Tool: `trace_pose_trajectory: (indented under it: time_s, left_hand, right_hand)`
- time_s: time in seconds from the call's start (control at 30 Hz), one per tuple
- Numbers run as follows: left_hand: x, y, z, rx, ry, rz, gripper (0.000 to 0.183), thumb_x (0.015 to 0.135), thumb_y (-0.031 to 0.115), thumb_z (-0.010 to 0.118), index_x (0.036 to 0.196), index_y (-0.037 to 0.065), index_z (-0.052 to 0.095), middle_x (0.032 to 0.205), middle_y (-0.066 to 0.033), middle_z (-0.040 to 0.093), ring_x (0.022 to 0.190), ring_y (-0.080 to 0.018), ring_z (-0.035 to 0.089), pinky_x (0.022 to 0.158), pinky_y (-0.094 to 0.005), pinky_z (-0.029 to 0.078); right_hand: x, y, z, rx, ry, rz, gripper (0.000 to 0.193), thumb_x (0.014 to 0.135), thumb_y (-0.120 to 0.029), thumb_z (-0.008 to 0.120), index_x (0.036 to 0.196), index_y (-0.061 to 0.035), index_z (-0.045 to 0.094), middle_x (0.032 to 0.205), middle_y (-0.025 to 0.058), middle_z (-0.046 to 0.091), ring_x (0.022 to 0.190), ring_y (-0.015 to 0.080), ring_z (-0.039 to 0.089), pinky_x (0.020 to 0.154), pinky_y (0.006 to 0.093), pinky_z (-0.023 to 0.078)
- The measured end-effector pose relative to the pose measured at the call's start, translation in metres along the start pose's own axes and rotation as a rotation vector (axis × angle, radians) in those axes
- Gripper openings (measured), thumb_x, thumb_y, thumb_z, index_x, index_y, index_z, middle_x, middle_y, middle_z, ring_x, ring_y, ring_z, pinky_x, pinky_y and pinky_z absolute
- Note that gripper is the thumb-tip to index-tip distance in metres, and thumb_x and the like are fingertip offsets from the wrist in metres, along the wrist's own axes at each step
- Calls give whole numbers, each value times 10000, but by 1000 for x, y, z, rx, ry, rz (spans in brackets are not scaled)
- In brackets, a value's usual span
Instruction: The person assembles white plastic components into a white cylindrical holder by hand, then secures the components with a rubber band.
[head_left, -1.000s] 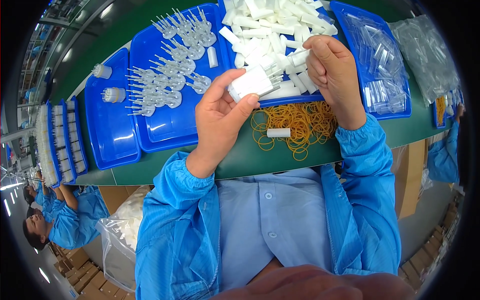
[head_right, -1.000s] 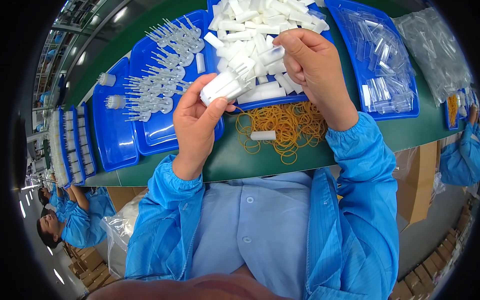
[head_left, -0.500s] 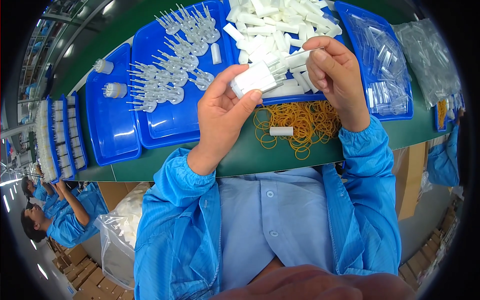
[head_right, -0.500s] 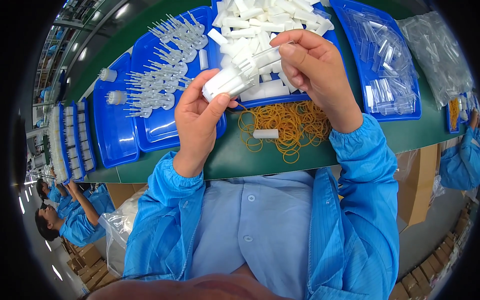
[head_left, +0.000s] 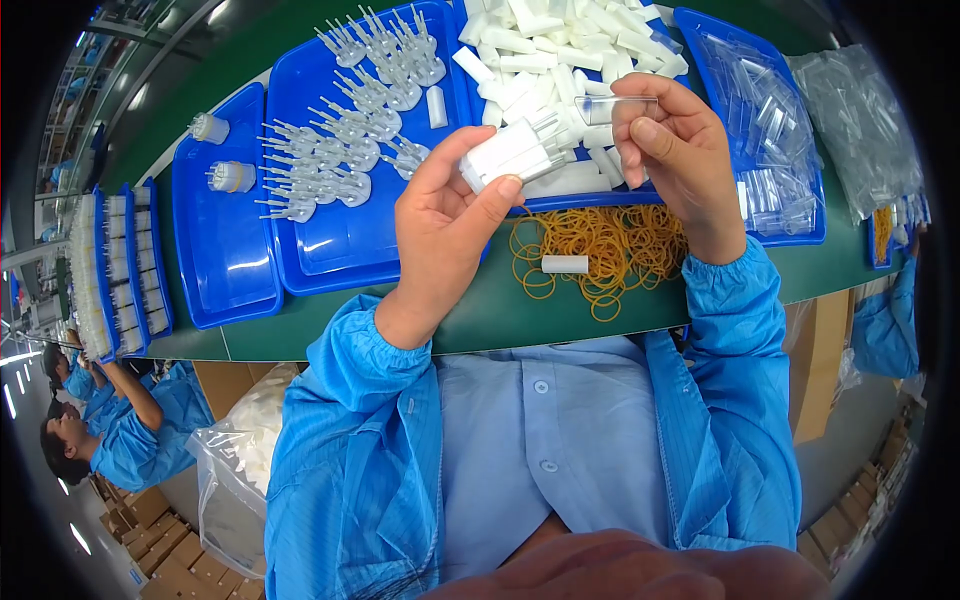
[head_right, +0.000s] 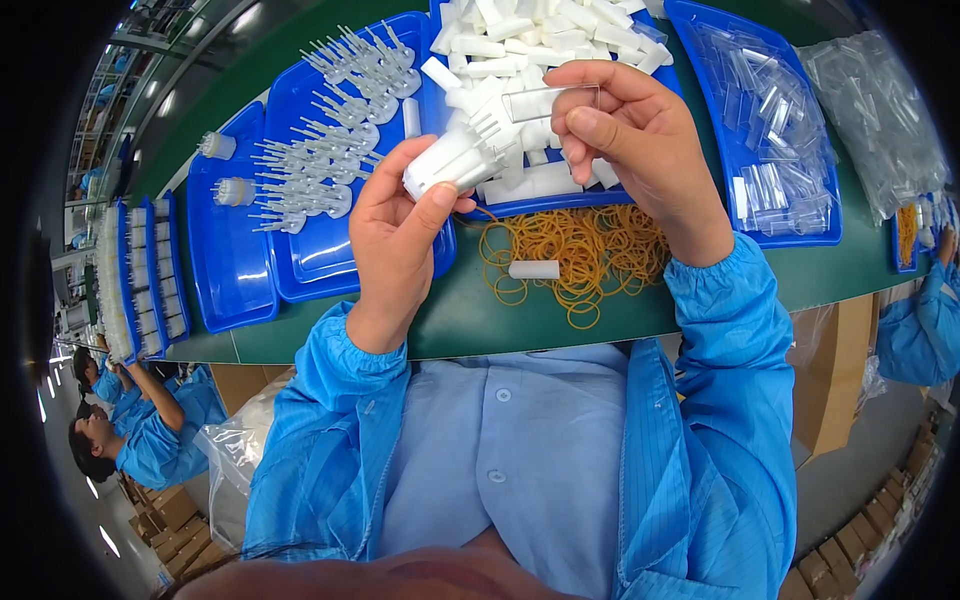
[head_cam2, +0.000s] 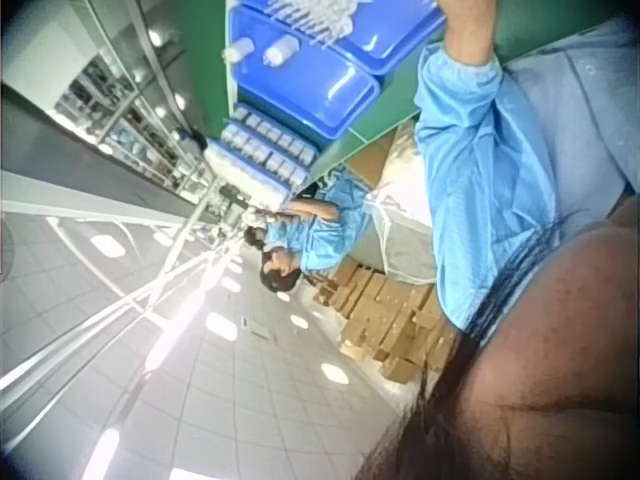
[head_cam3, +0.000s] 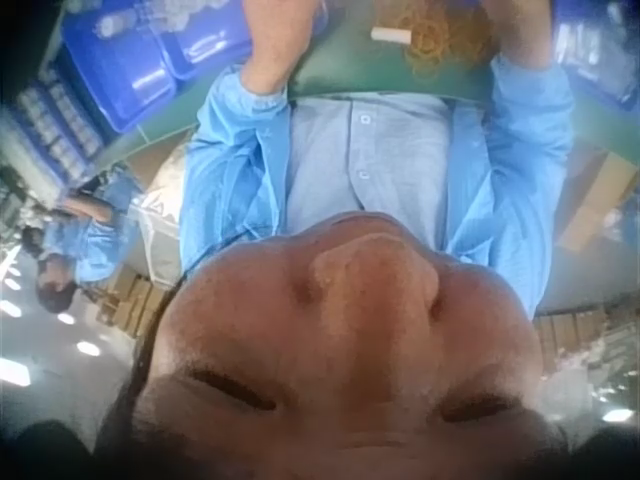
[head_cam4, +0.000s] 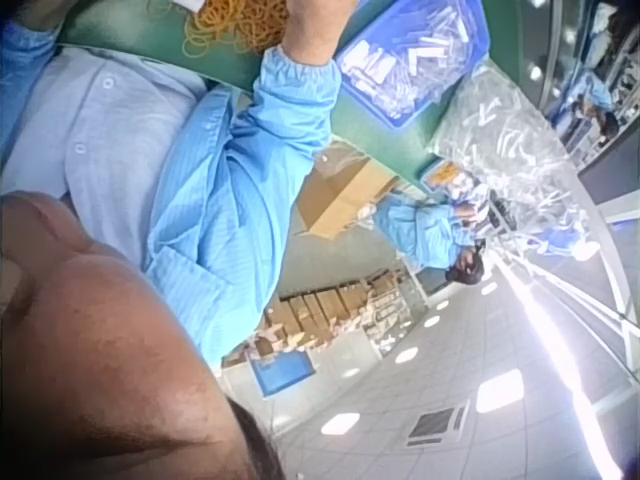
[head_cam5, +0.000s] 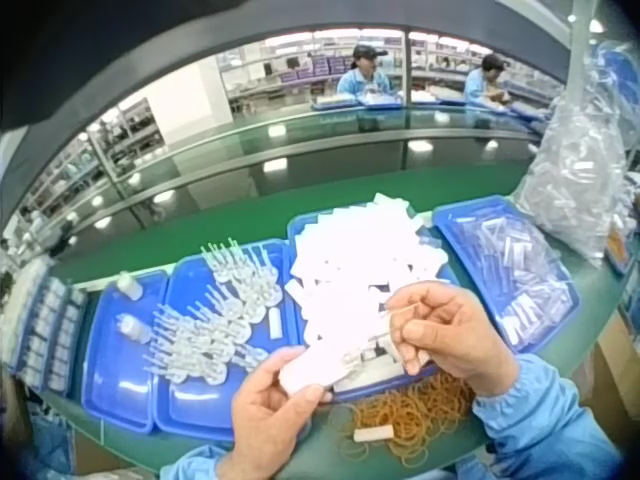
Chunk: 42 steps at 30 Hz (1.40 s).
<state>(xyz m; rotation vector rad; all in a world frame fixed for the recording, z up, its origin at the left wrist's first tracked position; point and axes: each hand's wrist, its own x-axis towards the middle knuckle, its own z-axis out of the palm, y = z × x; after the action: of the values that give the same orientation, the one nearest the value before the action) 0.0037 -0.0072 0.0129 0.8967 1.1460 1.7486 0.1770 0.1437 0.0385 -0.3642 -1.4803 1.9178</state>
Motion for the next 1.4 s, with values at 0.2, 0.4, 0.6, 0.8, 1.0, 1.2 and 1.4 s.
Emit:
trace_pose_trajectory:
  time_s: [0.2,0.4,0.6,0.8,1.0,1.2,1.4]
  left_hand:
    - [0,0,0,-9,0,-10,428,881,26,628,1277,-41,480,1126,-171,607,911,-197,635,759,-300,549]
    - [0,1,0,-40,-1,-27,431,874,3,644,1272,-28,482,1084,-140,606,892,-157,612,776,-281,524]
    - [0,1,1,-39,10,-23,423,875,4,643,1268,-27,488,1073,-133,607,885,-154,609,763,-280,520]
    - [1,-1,-1,-55,2,-19,426,874,-9,636,1272,-27,486,1074,-130,607,894,-155,609,777,-285,516]
    - [1,-1,-2,-54,-36,-14,427,877,-2,615,1278,-48,477,1168,-164,590,979,-208,623,804,-305,547]
    - [2,-1,1,-109,2,33,433,874,-7,622,1282,-34,482,1157,-161,590,977,-211,622,805,-308,547]
    - [-1,-7,1,13,-34,43,434,866,-25,633,1277,-37,494,1134,-159,598,942,-198,628,805,-305,544]
  right_hand:
    - [3,6,-9,-104,21,2,255,937,-136,584,1147,6,601,804,50,599,642,94,563,563,204,473]
    - [3,5,-7,-102,90,-37,215,943,-139,578,1102,-3,627,692,8,542,586,61,517,530,194,423]
    - [0,0,-12,-139,75,58,257,910,-111,613,1132,18,610,687,-4,523,591,62,517,539,201,427]
    - [3,1,-13,-135,30,-27,300,883,-84,620,1163,20,597,838,33,576,666,82,560,588,210,471]
    - [2,-2,-11,-54,41,-63,236,903,-126,597,1100,3,587,876,54,609,686,92,568,582,230,480]
    - [1,1,-2,-128,129,-75,209,941,-168,559,1078,-16,604,769,31,593,647,81,538,547,215,443]
    - [-2,4,4,-127,101,1,227,958,-175,560,1096,-17,648,683,-13,506,560,50,463,502,190,357]
